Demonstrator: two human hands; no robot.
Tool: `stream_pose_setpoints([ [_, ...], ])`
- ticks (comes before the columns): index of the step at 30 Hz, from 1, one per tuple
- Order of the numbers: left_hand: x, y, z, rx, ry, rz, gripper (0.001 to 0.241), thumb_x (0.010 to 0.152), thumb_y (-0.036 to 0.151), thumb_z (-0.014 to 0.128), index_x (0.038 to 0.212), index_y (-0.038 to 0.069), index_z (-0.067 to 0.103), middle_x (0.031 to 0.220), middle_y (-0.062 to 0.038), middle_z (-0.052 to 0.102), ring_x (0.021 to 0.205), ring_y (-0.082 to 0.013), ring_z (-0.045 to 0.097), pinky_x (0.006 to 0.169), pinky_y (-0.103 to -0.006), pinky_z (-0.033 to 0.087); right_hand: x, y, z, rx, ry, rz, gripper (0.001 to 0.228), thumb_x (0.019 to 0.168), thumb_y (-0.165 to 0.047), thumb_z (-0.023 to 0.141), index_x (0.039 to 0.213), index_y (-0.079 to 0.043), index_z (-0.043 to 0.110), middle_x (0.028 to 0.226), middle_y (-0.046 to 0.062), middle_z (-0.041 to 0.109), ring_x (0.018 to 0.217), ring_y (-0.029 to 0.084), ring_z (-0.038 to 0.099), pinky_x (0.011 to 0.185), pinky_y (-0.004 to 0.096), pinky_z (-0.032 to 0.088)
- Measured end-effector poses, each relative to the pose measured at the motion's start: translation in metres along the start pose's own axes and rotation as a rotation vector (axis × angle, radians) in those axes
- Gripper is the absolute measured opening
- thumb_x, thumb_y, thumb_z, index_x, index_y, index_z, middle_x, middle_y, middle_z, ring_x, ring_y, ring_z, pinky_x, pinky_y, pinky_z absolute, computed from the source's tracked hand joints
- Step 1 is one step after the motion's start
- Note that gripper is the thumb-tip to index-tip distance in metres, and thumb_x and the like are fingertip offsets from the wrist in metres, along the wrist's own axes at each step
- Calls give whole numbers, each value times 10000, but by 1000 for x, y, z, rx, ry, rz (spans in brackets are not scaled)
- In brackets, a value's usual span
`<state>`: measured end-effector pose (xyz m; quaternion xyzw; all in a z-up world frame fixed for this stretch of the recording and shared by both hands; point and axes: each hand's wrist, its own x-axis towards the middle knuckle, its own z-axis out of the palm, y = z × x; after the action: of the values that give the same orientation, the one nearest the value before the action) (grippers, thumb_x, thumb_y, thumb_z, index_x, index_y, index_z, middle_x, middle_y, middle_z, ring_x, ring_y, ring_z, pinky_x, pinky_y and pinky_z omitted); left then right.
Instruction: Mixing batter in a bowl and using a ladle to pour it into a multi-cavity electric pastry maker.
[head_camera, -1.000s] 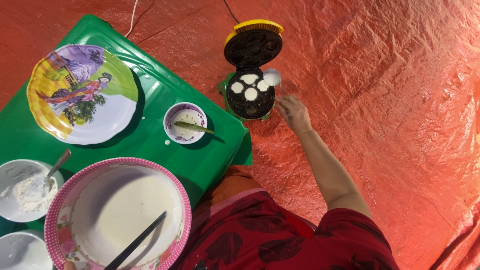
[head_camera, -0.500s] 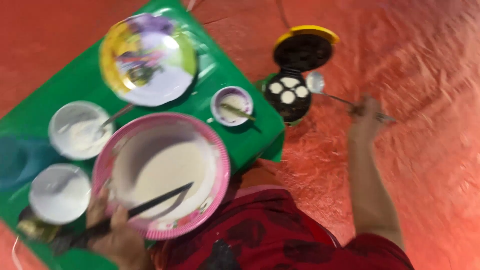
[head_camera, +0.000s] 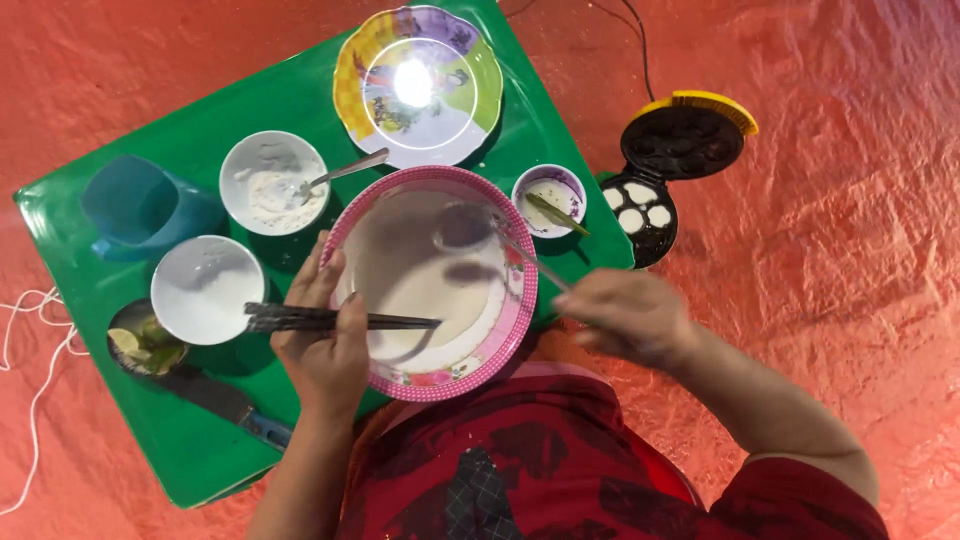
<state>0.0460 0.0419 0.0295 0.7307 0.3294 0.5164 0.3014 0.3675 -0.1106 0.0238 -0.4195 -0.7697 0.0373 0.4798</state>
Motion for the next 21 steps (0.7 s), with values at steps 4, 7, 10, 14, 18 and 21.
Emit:
stream_pose_setpoints([
  [4, 5, 7, 3, 28, 14, 24, 358, 972, 59, 641, 1314, -40, 670, 1364, -297, 630, 1299, -470, 607, 1131, -524, 441, 51, -18, 16, -132, -139, -273, 168, 939, -152, 742, 1057, -40, 783, 934, 137, 719, 766, 332, 698, 707, 398, 655],
  [7, 4, 7, 4, 52, 1, 13, 358, 980, 65, 631, 1323, -30, 669, 1384, -279, 625, 1298, -455, 612, 1139, -514, 435, 45, -19, 20, -182, -170, -339, 164, 966, -140, 708, 1057, -19, 770, 939, 162, 710, 786, 344, 683, 674, 397, 643],
  [10, 5, 6, 4, 50, 0, -7, 347, 998, 60, 614, 1328, -34, 661, 1377, -286, 628, 1305, -460, 602, 1145, -517, 428, 37, -26, 17, -175, -195, -291, 171, 991, -156, 681, 1034, -8, 756, 933, 172, 710, 787, 366, 694, 677, 405, 625],
  [14, 7, 5, 5, 78, 2, -33, 364, 1001, 66, 606, 1353, -14, 657, 1405, -263, 617, 1311, -448, 596, 1156, -525, 414, 17, -39, 12, -95, -170, -143, 275, 982, -259, 689, 1061, -12, 780, 931, 155, 727, 759, 337, 711, 668, 409, 635],
  [18, 8, 6, 7, 98, 4, -55, 359, 1014, 82, 597, 1358, -2, 656, 1418, -250, 614, 1319, -445, 591, 1154, -532, 411, -9, -42, 7, 177, -184, 185, 436, 981, -365, 637, 1227, -16, 724, 927, 125, 756, 745, 309, 756, 579, 454, 644],
  [21, 10, 14, 6, 89, -5, -66, 356, 1013, 86, 580, 1349, 0, 659, 1414, -255, 614, 1311, -434, 597, 1145, -536, 423, -20, -32, 12, 485, 7, 511, 445, 959, -334, 684, 1174, 51, 743, 776, 139, 717, 619, 216, 717, 500, 379, 620],
])
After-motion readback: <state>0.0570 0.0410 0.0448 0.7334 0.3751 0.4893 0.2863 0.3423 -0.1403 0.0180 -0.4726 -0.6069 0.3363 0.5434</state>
